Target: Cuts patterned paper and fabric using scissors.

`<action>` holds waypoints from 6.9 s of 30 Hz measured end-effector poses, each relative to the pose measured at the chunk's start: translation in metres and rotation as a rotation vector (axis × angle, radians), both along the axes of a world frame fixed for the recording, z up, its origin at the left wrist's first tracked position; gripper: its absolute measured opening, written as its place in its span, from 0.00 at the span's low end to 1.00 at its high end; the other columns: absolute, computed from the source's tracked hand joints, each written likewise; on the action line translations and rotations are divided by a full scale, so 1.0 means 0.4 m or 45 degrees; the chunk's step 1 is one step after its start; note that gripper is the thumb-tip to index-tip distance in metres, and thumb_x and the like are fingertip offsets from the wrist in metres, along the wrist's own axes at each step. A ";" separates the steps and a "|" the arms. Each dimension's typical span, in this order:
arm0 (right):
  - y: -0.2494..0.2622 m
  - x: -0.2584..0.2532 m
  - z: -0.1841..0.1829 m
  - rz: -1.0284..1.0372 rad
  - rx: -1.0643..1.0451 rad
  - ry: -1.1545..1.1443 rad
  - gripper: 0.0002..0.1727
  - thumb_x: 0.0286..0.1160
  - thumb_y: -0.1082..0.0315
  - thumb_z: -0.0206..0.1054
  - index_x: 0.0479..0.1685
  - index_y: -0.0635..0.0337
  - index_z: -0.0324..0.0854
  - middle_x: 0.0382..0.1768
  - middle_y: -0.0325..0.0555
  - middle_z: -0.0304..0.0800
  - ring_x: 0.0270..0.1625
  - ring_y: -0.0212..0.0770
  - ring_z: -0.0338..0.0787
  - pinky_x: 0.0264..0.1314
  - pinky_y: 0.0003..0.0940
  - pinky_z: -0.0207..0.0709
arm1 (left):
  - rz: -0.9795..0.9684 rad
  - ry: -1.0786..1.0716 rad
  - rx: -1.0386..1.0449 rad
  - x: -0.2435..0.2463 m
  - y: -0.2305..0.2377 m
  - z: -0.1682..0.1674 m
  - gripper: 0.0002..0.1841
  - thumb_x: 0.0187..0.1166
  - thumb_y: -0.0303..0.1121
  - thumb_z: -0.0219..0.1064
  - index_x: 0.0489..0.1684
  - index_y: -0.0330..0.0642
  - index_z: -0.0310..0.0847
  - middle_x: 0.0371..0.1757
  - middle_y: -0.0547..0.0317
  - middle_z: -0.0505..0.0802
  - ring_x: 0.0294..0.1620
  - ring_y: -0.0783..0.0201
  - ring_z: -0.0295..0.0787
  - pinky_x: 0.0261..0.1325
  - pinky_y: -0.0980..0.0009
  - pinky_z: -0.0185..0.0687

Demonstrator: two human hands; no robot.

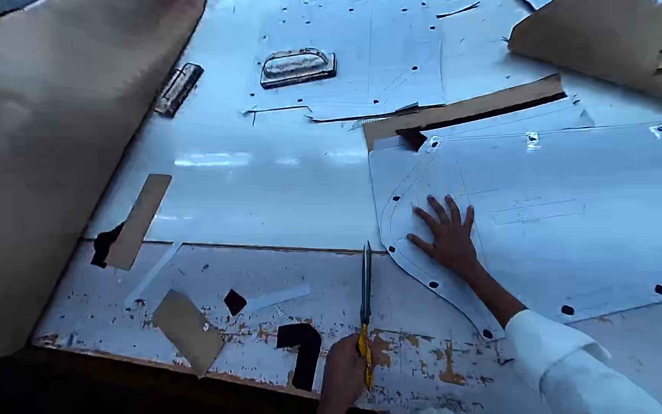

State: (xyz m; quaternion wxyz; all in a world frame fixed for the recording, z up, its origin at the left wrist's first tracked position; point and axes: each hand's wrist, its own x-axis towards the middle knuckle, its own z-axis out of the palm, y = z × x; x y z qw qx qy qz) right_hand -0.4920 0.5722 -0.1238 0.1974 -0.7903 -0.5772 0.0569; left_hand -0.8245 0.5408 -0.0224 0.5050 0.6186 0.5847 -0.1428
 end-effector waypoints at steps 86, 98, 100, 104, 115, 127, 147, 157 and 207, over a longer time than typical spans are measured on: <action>0.010 0.010 0.007 0.087 -0.041 0.062 0.45 0.75 0.22 0.45 0.89 0.33 0.66 0.93 0.51 0.54 0.94 0.72 0.42 0.80 0.90 0.25 | 0.487 0.362 0.274 0.407 -0.152 0.052 0.15 0.83 0.38 0.70 0.42 0.29 0.86 0.41 0.34 0.91 0.47 0.36 0.89 0.49 0.36 0.81; 0.014 0.008 0.009 0.088 -0.056 0.079 0.45 0.75 0.22 0.45 0.90 0.31 0.64 0.94 0.49 0.52 0.95 0.71 0.39 0.80 0.89 0.24 | 0.432 0.376 0.090 0.411 -0.117 0.024 0.17 0.84 0.42 0.68 0.43 0.32 0.87 0.44 0.40 0.92 0.50 0.43 0.91 0.56 0.42 0.83; 0.011 0.009 0.011 0.098 -0.051 0.082 0.45 0.75 0.22 0.46 0.90 0.33 0.64 0.94 0.50 0.52 0.95 0.72 0.39 0.79 0.90 0.24 | 0.437 0.366 0.090 0.412 -0.117 0.022 0.17 0.83 0.42 0.69 0.41 0.32 0.87 0.42 0.40 0.92 0.47 0.44 0.90 0.54 0.43 0.83; 0.013 0.008 0.010 0.089 -0.059 0.067 0.45 0.75 0.22 0.45 0.90 0.33 0.64 0.94 0.51 0.52 0.95 0.72 0.39 0.80 0.89 0.25 | 0.440 0.350 0.095 0.413 -0.118 0.023 0.18 0.83 0.44 0.70 0.38 0.32 0.86 0.40 0.41 0.91 0.45 0.44 0.90 0.52 0.43 0.82; 0.013 0.008 0.012 0.096 -0.056 0.095 0.44 0.76 0.23 0.46 0.90 0.32 0.65 0.94 0.49 0.53 0.95 0.71 0.39 0.79 0.90 0.24 | 0.503 0.353 0.109 0.406 -0.118 0.017 0.16 0.80 0.40 0.74 0.39 0.32 0.88 0.39 0.41 0.92 0.44 0.45 0.91 0.52 0.43 0.84; 0.013 0.005 0.007 0.078 -0.045 0.067 0.45 0.75 0.22 0.45 0.90 0.32 0.65 0.94 0.49 0.53 0.95 0.71 0.40 0.80 0.89 0.24 | 0.453 0.402 0.237 0.386 -0.134 0.053 0.16 0.81 0.39 0.72 0.40 0.30 0.86 0.40 0.35 0.91 0.46 0.37 0.89 0.47 0.36 0.81; 0.012 0.008 0.004 0.084 -0.028 0.070 0.44 0.75 0.22 0.45 0.89 0.31 0.65 0.94 0.50 0.54 0.94 0.72 0.41 0.79 0.90 0.25 | 0.318 0.617 0.172 0.419 -0.092 0.047 0.13 0.83 0.36 0.67 0.50 0.32 0.86 0.52 0.37 0.92 0.59 0.40 0.89 0.62 0.41 0.82; 0.015 0.007 0.013 0.085 -0.075 0.093 0.44 0.75 0.23 0.46 0.89 0.31 0.65 0.94 0.48 0.53 0.95 0.71 0.40 0.80 0.89 0.24 | 0.319 0.634 0.204 0.406 -0.090 0.043 0.11 0.81 0.33 0.68 0.47 0.31 0.87 0.50 0.37 0.92 0.57 0.40 0.90 0.60 0.41 0.82; 0.010 0.000 0.012 0.062 -0.024 0.068 0.43 0.75 0.24 0.49 0.88 0.32 0.67 0.93 0.49 0.55 0.94 0.71 0.44 0.80 0.89 0.26 | 0.658 -0.095 0.112 0.218 -0.114 0.019 0.09 0.83 0.31 0.71 0.42 0.31 0.87 0.33 0.48 0.94 0.29 0.57 0.91 0.36 0.60 0.89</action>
